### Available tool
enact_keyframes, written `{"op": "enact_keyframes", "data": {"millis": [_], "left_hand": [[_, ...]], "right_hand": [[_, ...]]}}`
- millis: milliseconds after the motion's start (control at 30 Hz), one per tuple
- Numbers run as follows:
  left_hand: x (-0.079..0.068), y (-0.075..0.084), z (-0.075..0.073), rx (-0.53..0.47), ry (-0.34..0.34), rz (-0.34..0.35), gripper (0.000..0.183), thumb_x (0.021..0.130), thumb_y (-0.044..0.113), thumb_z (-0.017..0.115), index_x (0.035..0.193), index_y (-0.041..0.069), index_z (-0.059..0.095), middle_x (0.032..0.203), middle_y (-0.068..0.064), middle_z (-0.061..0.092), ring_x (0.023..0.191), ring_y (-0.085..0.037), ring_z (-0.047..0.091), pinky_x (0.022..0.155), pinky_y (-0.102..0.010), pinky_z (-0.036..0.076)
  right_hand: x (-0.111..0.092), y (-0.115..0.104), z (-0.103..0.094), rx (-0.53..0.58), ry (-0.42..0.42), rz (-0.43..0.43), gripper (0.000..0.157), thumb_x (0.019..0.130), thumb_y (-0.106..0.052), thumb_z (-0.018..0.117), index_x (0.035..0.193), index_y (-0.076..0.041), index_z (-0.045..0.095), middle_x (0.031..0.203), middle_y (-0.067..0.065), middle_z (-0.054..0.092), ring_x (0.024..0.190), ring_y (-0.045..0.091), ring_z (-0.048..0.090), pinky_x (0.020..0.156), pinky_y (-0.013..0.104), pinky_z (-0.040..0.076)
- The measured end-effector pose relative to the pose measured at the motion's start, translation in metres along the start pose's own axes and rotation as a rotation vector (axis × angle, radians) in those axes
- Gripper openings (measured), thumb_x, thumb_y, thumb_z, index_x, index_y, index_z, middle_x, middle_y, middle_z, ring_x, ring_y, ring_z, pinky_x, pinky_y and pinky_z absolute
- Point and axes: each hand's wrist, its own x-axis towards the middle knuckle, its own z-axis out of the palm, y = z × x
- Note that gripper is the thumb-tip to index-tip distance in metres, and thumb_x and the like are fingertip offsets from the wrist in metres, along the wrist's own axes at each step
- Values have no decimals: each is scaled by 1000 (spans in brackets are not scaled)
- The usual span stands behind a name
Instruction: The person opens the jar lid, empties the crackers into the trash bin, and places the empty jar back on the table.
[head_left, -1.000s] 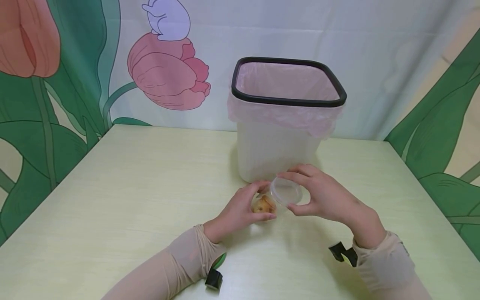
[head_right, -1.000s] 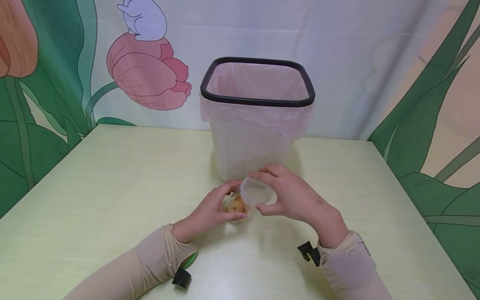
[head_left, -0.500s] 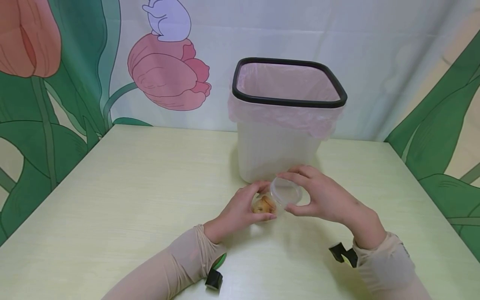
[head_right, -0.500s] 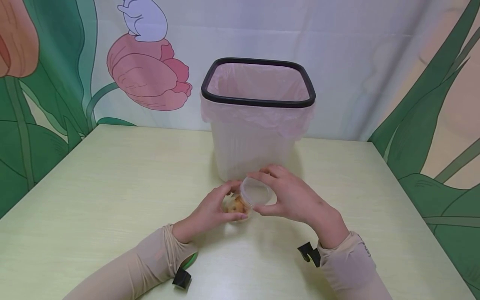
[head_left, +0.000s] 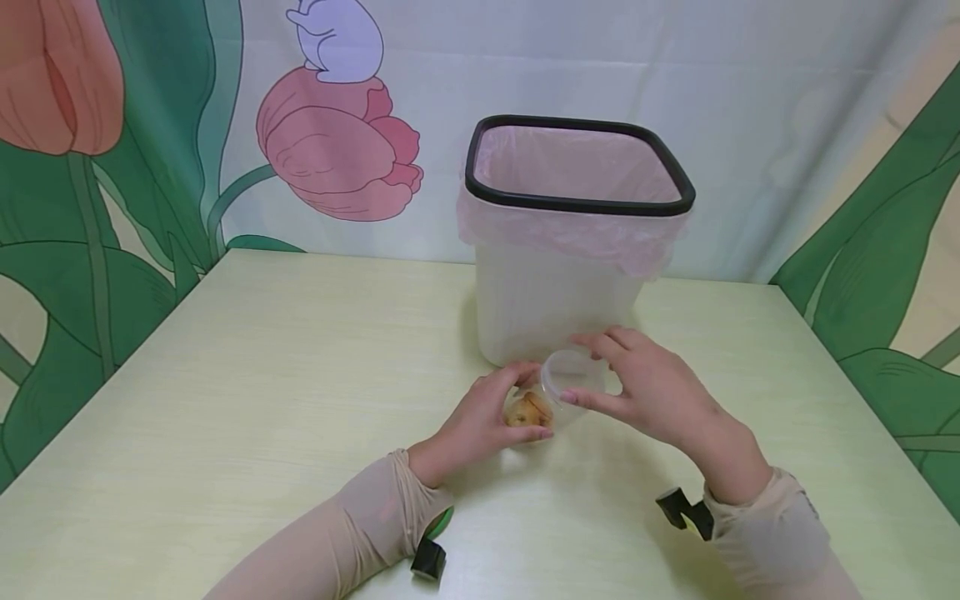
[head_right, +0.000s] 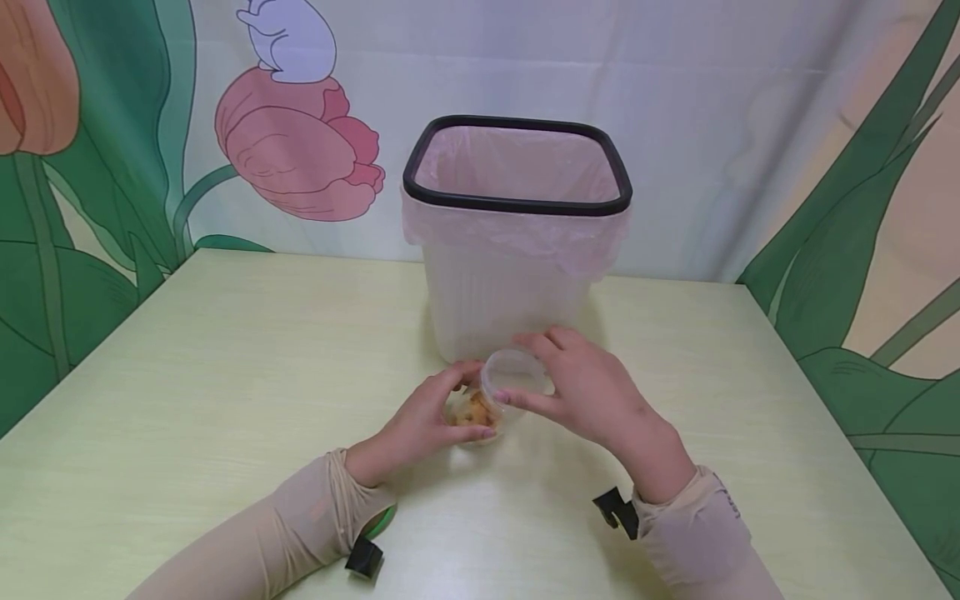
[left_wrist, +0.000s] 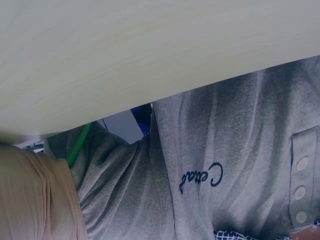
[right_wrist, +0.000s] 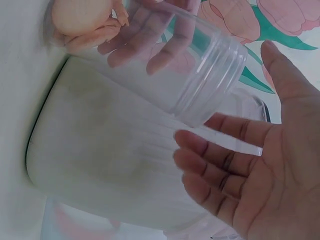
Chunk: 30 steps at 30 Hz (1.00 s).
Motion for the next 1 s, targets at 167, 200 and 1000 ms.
{"op": "enact_keyframes", "data": {"millis": [167,200,1000], "left_hand": [[0,0,0,-11,5,2,67,74,22,84,130,6,50,122,-9,64,113,-22,59,100,-43,45],[0,0,1,-12,6,3,67,74,22,84,130,6,50,122,-9,64,113,-23,59,100,-43,45],[-1,0,0,10,4,19,67,74,23,84,130,6,50,121,-8,64,113,-22,59,100,-42,45]], "right_hand": [[0,-5,1,-50,12,62,64,80,-58,67,124,-12,59,92,1,60,71,15,54,63,33,48],[0,-5,1,-54,10,72,64,80,-59,67,123,-12,59,90,1,60,69,14,53,61,31,47],[0,-9,5,-41,28,64,61,77,-56,72,112,-7,61,81,2,60,63,13,50,56,29,45]]}}
